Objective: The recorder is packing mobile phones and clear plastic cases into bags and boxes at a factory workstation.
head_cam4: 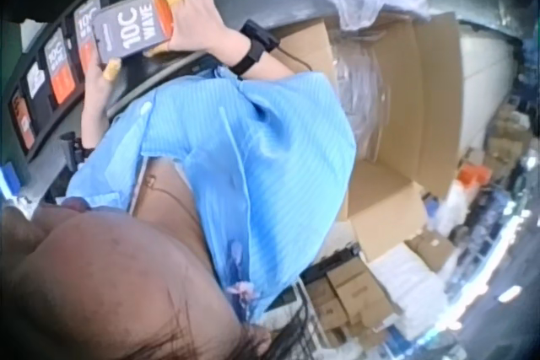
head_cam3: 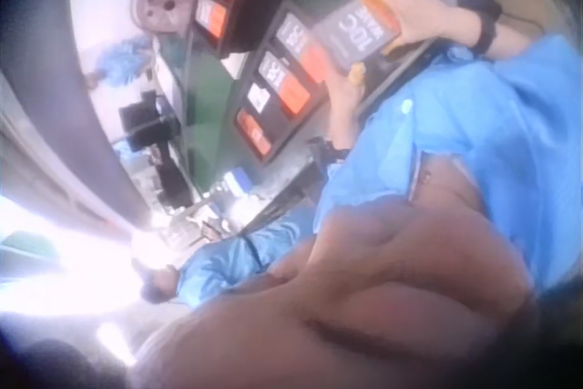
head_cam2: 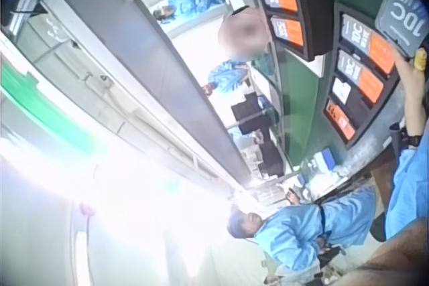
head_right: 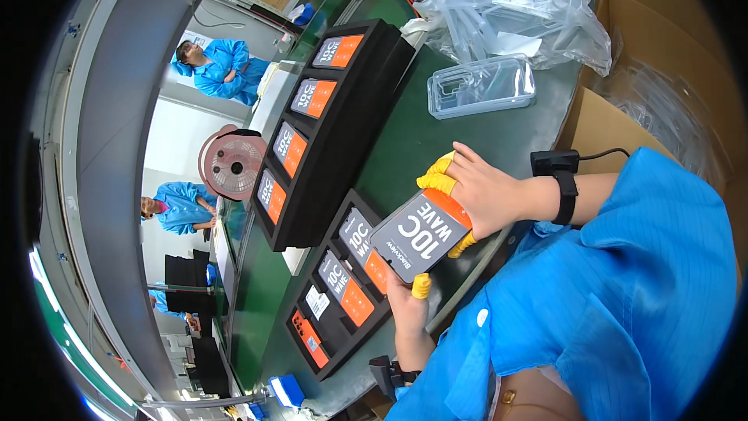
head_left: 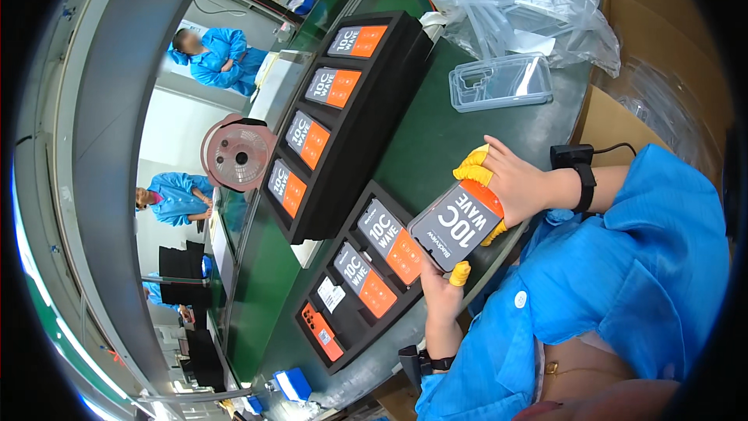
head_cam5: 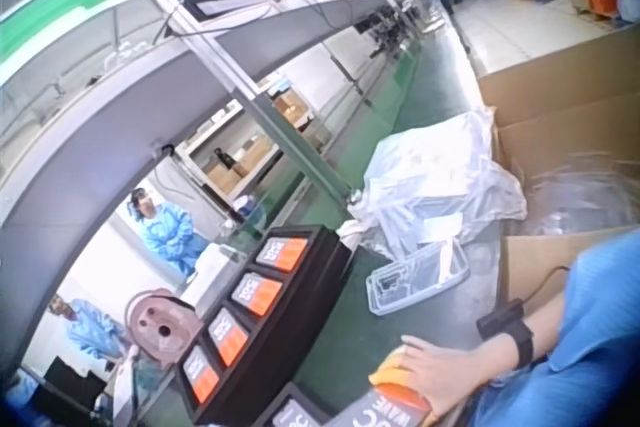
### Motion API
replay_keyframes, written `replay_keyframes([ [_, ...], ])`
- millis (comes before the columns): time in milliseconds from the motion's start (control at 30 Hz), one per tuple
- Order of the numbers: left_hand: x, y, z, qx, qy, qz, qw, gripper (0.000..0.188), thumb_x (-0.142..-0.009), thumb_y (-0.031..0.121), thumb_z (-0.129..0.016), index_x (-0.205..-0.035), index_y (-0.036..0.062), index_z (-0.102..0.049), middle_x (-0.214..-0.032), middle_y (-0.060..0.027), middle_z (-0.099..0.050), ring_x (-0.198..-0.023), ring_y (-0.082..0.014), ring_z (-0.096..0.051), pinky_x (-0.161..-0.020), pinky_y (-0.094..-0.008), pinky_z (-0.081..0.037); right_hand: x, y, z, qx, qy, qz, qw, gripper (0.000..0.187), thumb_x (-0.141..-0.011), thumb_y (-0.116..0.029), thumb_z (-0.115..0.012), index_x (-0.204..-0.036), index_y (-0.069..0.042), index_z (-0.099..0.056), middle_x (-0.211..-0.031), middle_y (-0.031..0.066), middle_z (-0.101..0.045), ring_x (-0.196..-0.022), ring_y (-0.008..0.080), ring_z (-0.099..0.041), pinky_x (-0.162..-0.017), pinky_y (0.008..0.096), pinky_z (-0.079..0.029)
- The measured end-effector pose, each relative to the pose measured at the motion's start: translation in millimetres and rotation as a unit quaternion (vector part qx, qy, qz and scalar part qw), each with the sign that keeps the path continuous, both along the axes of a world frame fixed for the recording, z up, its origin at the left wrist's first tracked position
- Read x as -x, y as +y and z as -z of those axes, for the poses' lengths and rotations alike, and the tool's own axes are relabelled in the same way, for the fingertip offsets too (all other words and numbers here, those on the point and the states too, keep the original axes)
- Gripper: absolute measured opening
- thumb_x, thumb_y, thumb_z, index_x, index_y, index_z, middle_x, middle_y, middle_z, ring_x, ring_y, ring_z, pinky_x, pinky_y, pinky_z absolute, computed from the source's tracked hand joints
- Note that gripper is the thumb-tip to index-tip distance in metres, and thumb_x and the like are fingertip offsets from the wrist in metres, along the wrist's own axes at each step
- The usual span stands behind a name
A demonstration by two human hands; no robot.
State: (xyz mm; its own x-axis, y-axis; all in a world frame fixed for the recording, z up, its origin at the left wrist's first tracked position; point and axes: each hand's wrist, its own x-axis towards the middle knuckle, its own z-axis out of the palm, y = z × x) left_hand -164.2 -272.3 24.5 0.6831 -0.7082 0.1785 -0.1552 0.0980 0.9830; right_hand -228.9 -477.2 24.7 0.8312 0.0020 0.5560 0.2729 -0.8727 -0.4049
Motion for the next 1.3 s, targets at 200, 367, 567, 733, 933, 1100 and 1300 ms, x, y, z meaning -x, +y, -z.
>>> replay_keyframes([
  [200, 11.7, -10.9, -17.4, -0.001, -0.003, -0.095, 0.995, 0.051, -0.075, 0.015, -0.062, -0.114, -0.0059, -0.036, -0.1, -0.0094, -0.053, -0.091, -0.0121, -0.05, -0.081, -0.0239, -0.037, 4.8, 2.9, -10.7, 0.023, -0.027, 0.033, 0.999, 0.087, -0.048, -0.048, -0.072, -0.111, 0.003, -0.04, -0.106, 0.0172, -0.042, -0.102, 0.032, -0.038, -0.094, 0.0474, -0.021],
  [367, 15.1, -9.1, -17.3, -0.045, -0.146, -0.15, 0.977, 0.027, -0.074, 0.006, -0.06, -0.096, -0.0075, -0.05, -0.082, -0.0111, -0.061, -0.075, -0.0114, -0.055, -0.071, -0.0237, -0.042, -5.0, -12.8, -14.4, -0.086, 0.071, -0.067, 0.991, 0.071, -0.049, -0.048, -0.072, -0.097, 0.0, -0.052, -0.087, 0.0124, -0.052, -0.081, 0.0276, -0.051, -0.071, 0.033, -0.043],
  [567, 15.4, -9.9, -11.2, -0.028, -0.156, -0.173, 0.972, 0.026, -0.074, 0.005, -0.059, -0.094, -0.0085, -0.05, -0.081, -0.0105, -0.061, -0.075, -0.0103, -0.055, -0.07, -0.0228, -0.042, -13.8, -14.1, -7.4, -0.104, 0.14, -0.065, 0.983, 0.049, -0.056, -0.038, -0.071, -0.082, 0.001, -0.058, -0.078, 0.0128, -0.053, -0.073, 0.0277, -0.053, -0.063, 0.0329, -0.044],
  [733, -1.7, -2.0, 1.0, -0.092, -0.18, -0.186, 0.962, 0.024, -0.077, 0.0, -0.055, -0.099, -0.0071, -0.049, -0.09, -0.0085, -0.057, -0.081, -0.0102, -0.052, -0.074, -0.0225, -0.04, -12.8, -0.9, -14.7, -0.061, 0.168, -0.009, 0.984, 0.035, -0.059, -0.024, -0.067, -0.083, 0.0, -0.058, -0.081, 0.0117, -0.054, -0.076, 0.0277, -0.054, -0.066, 0.0343, -0.045],
  [933, -19.8, 19.9, -9.3, 0.145, 0.14, 0.137, 0.97, 0.054, -0.078, 0.03, -0.057, -0.117, -0.0025, -0.038, -0.114, -0.0105, -0.045, -0.106, -0.0176, -0.043, -0.09, -0.0319, -0.031, -6.2, 5.5, -16.6, -0.255, 0.115, -0.074, 0.957, 0.04, -0.055, -0.031, -0.075, -0.066, 0.002, -0.057, -0.066, 0.0109, -0.05, -0.063, 0.023, -0.051, -0.054, 0.03, -0.04],
  [1100, 11.5, 17.9, 3.7, -0.037, -0.041, 0.076, 0.996, 0.062, -0.072, 0.02, -0.065, -0.12, -0.0011, -0.032, -0.118, -0.01, -0.04, -0.111, -0.0201, -0.037, -0.094, -0.0336, -0.027, -19.3, 41.6, -27.3, -0.43, 0.006, -0.249, 0.868, 0.03, -0.059, -0.021, -0.075, -0.073, 0.0, -0.058, -0.07, 0.0049, -0.047, -0.063, 0.0147, -0.047, -0.057, 0.0263, -0.039],
  [1300, 7.2, 30.4, 25.5, -0.064, -0.2, -0.137, 0.968, 0.029, -0.072, 0.002, -0.06, -0.1, -0.003, -0.051, -0.096, -0.0125, -0.055, -0.09, -0.0177, -0.053, -0.079, -0.0296, -0.04, -28.2, 82.7, -25.7, -0.434, -0.015, -0.227, 0.872, 0.028, -0.061, -0.016, -0.073, -0.077, 0.0, -0.057, -0.074, 0.0049, -0.047, -0.069, 0.0143, -0.048, -0.061, 0.0251, -0.04],
])
